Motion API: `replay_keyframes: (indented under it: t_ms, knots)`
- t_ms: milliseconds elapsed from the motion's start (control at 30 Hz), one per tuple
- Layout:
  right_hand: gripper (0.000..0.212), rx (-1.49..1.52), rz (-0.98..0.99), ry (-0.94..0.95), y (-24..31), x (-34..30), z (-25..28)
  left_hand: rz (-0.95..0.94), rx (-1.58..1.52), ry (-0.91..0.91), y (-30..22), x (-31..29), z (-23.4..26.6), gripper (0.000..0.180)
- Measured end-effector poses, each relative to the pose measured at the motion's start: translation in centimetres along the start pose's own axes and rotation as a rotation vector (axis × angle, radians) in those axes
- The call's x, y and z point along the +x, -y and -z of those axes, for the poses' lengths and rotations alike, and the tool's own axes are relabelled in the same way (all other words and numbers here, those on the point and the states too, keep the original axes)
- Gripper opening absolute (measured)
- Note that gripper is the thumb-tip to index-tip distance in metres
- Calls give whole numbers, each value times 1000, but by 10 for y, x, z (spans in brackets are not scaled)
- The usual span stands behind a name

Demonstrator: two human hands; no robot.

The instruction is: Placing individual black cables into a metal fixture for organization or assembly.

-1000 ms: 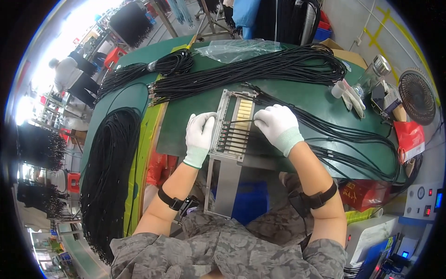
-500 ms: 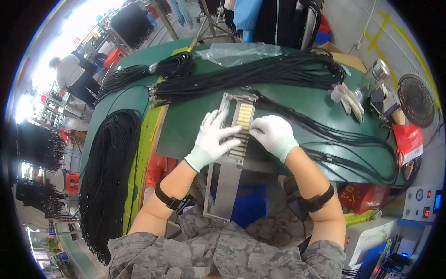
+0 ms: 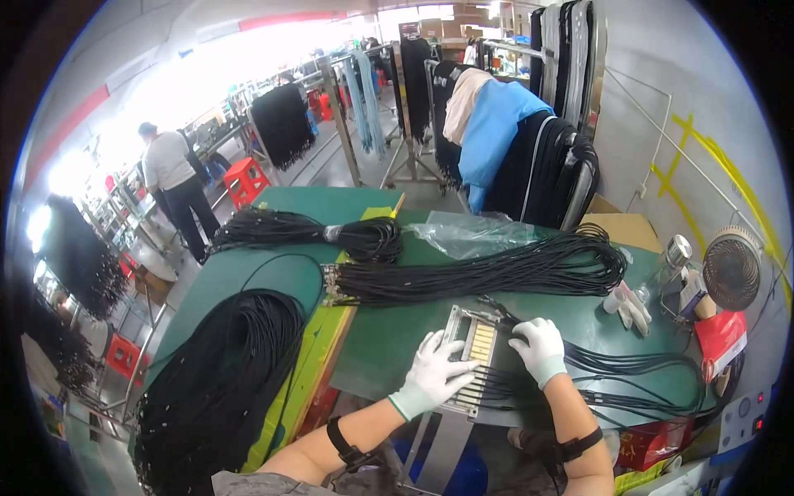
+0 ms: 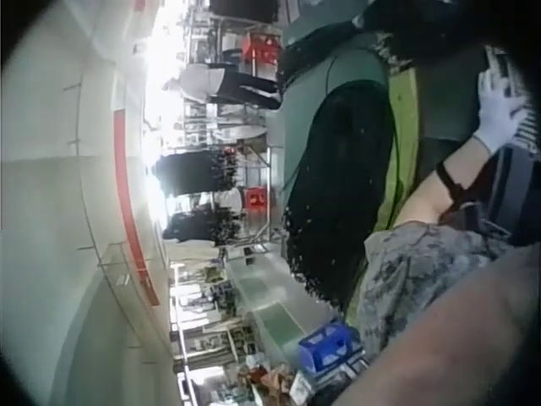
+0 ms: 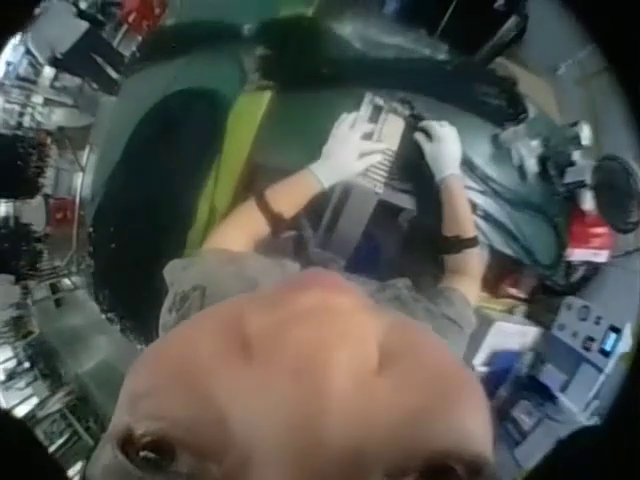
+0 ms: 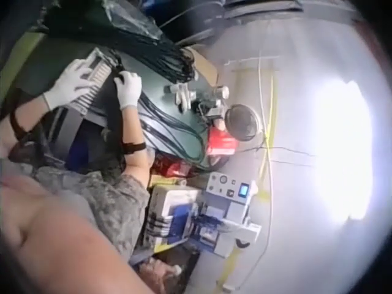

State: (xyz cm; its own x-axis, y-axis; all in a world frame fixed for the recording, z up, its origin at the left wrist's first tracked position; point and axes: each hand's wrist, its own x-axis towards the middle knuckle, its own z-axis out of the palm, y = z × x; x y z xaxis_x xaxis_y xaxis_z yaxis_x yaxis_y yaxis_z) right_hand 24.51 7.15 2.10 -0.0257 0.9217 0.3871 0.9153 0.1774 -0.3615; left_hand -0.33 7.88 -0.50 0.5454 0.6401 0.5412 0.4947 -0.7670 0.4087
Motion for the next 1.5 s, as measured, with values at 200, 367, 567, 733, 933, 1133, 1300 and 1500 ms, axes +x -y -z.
replay_keyframes:
  t_ms: [200, 367, 567, 733, 933, 1133, 1300, 1500]
  knots:
    - [17, -103, 2, 93, 0, 11, 1, 12, -14, 4, 4, 3, 0, 24]
    - [16, -162, 30, 181, 2, 16, 2, 8, 6, 44, 1, 4, 8, 25]
    - [12, -273, 112, 335, 11, 16, 6, -8, -12, 78, 3, 3, 6, 25]
    - [12, -51, 166, 243, 2, 6, 26, 216, -332, -55, 4, 16, 6, 18]
    - [14, 38, 268, 396, 13, 5, 35, 181, -423, -159, 9, 17, 7, 12]
    - [19, 338, 293, 222, 52, -9, 20, 42, -383, -164, 1, 16, 10, 6]
    - [20, 341, 269, 278, 56, -12, 11, 132, -359, -204, -7, 12, 11, 4]
    - [15, 248, 272, 235, 49, -5, 22, 107, -279, -288, 2, 18, 15, 6]
